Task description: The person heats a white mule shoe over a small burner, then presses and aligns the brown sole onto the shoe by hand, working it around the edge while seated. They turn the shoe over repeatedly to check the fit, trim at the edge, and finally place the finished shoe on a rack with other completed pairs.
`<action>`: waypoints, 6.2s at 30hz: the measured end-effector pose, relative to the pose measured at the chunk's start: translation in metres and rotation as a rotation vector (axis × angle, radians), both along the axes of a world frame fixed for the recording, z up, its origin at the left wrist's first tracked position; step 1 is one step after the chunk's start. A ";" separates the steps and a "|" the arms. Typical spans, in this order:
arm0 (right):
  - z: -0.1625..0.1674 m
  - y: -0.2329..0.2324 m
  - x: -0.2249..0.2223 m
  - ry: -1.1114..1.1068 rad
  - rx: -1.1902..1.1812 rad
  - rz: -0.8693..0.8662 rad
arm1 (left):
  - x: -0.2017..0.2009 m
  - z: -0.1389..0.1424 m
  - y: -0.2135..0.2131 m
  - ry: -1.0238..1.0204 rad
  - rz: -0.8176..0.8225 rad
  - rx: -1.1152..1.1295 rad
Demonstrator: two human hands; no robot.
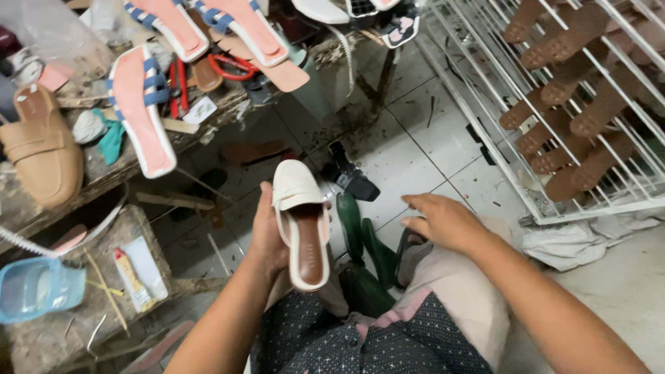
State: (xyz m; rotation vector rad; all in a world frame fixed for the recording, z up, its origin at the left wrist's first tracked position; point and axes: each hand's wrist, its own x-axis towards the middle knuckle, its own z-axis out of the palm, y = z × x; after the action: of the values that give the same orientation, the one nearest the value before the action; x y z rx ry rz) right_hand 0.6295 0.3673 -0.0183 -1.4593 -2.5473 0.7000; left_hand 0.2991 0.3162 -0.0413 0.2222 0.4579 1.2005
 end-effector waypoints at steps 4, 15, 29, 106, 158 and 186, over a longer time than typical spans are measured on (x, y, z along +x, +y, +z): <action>-0.009 0.031 0.037 -0.280 -0.076 -0.152 | -0.015 -0.007 0.007 -0.116 -0.135 0.088; -0.065 0.075 0.014 -0.147 -0.418 0.051 | 0.004 -0.022 0.044 -0.053 -0.252 -0.214; 0.008 0.178 -0.005 -0.202 -0.534 -0.041 | 0.012 0.029 0.157 -0.046 -0.276 -0.599; 0.530 0.754 -0.217 0.713 -0.379 1.577 | 0.235 0.491 0.453 0.644 2.164 -0.659; 0.486 0.398 -0.162 0.446 -0.773 1.600 | 0.189 0.508 0.186 0.707 1.865 -0.492; 0.556 0.286 -0.140 0.554 -0.884 1.391 | 0.183 0.556 0.119 0.797 1.475 -0.208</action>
State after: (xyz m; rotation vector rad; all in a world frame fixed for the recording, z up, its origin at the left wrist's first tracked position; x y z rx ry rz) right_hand 0.4894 0.6533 0.5376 0.7836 -2.4370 2.0982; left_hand 0.4821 0.4355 0.5148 0.1578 1.6010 2.4684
